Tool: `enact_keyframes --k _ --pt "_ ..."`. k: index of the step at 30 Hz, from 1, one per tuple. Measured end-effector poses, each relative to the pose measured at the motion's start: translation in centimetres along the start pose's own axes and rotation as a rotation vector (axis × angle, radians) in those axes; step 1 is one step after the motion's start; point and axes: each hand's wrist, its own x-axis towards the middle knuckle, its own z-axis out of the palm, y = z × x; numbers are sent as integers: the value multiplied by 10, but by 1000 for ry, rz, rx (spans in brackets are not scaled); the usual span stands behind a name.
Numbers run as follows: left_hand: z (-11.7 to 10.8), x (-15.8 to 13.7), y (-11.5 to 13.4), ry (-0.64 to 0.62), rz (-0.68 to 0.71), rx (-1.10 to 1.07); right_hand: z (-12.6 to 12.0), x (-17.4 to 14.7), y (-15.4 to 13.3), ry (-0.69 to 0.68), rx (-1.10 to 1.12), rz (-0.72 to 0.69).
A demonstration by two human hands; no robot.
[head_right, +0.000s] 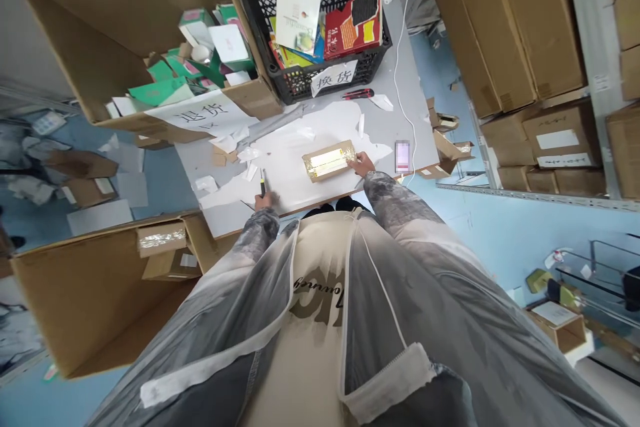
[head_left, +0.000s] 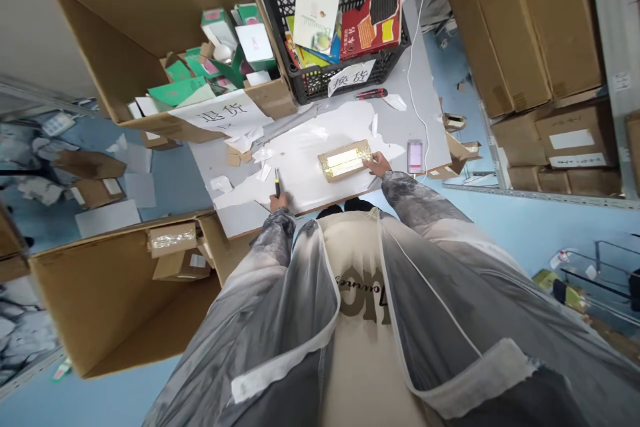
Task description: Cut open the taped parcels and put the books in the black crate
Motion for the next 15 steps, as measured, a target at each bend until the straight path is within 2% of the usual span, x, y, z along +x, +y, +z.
enact_keyframes --k 3,6,11,13,15 --pt "17 -16 11 -15 -6 -144 1 3 2 10 81 -1" --pt "39 -26 33 -102 40 -241 -4 9 6 35 192 45" --pt "84 -33 101 -383 220 -452 -32 11 14 45 329 115" --pt "102 -40 130 -490 238 -596 -41 8 11 68 283 129" --pt "117 -52 154 -550 246 -705 -45 5 3 104 181 70"
